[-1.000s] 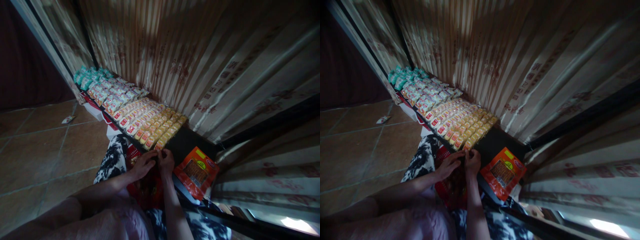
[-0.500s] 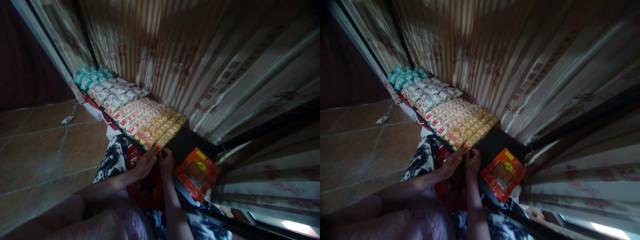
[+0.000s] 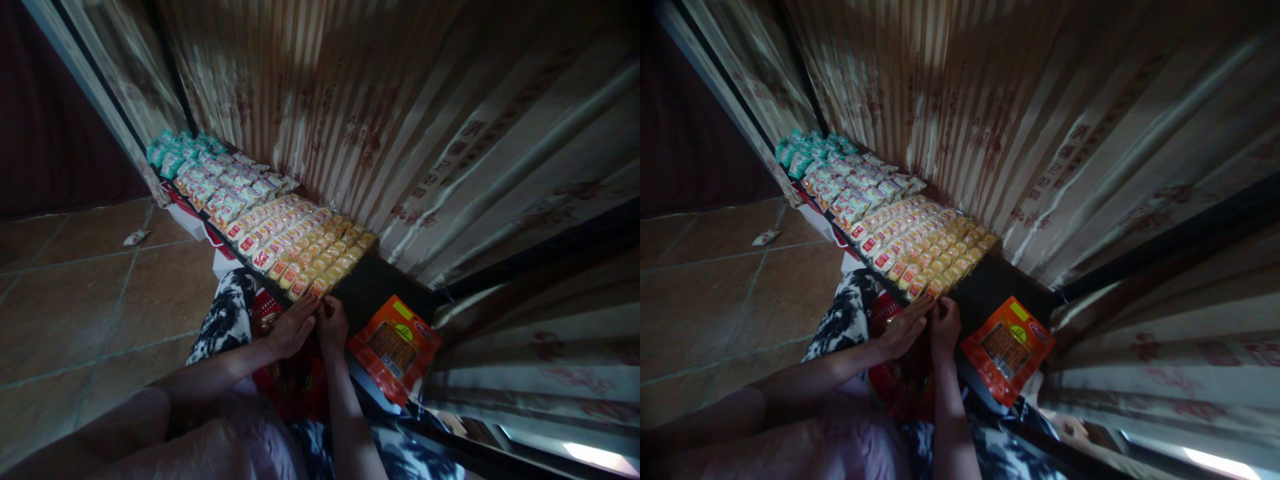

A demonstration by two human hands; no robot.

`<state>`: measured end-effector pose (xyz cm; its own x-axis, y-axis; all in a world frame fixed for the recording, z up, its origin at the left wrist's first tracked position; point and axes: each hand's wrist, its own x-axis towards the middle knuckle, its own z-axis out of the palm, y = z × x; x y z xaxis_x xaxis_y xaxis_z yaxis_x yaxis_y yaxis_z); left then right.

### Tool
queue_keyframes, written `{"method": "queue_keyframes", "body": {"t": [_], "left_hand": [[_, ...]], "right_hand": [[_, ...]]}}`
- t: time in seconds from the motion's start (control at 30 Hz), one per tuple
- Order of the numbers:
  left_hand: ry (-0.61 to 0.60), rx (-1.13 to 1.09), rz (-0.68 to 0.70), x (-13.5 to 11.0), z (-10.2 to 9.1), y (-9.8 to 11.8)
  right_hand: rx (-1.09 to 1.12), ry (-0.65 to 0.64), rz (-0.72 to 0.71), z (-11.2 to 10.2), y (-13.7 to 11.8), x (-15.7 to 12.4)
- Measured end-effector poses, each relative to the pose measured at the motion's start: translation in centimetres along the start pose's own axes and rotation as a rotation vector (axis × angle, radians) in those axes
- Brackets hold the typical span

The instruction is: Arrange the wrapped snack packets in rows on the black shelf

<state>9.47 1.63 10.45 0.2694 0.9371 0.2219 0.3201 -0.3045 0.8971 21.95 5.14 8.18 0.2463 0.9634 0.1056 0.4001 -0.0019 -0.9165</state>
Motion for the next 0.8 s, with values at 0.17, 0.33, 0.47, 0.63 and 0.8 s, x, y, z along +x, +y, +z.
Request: {"method": "queue_keyframes", "body": {"t": [0.17,0.33,0.47,0.63,0.8], "left_hand": [[-0.006,0.077,0.008,0.5,0.3,-0.1],[0.009,0.207,0.082,0.2,0.4,-0.2],[0.072,0.242,0.124,-0.2,0.5,-0.2],[0.111,0.256,0.141,-1.6,0.9,-0.9],[0.111,0.309,0.128,-4.4,0.9,-3.3]], "right_hand": [[-0.005,-0.029,0.013,0.0,0.2,0.0],[-0.010,-0.008,-0.028,0.2,0.7,-0.5],[-0.080,0.023,-0.086,0.2,0.4,-1.4],[-0.170,0.027,-0.176,0.2,-0.1,-3.5],[-0.163,-0.009,-0.401,1.0,1.0,-7.6]]}}
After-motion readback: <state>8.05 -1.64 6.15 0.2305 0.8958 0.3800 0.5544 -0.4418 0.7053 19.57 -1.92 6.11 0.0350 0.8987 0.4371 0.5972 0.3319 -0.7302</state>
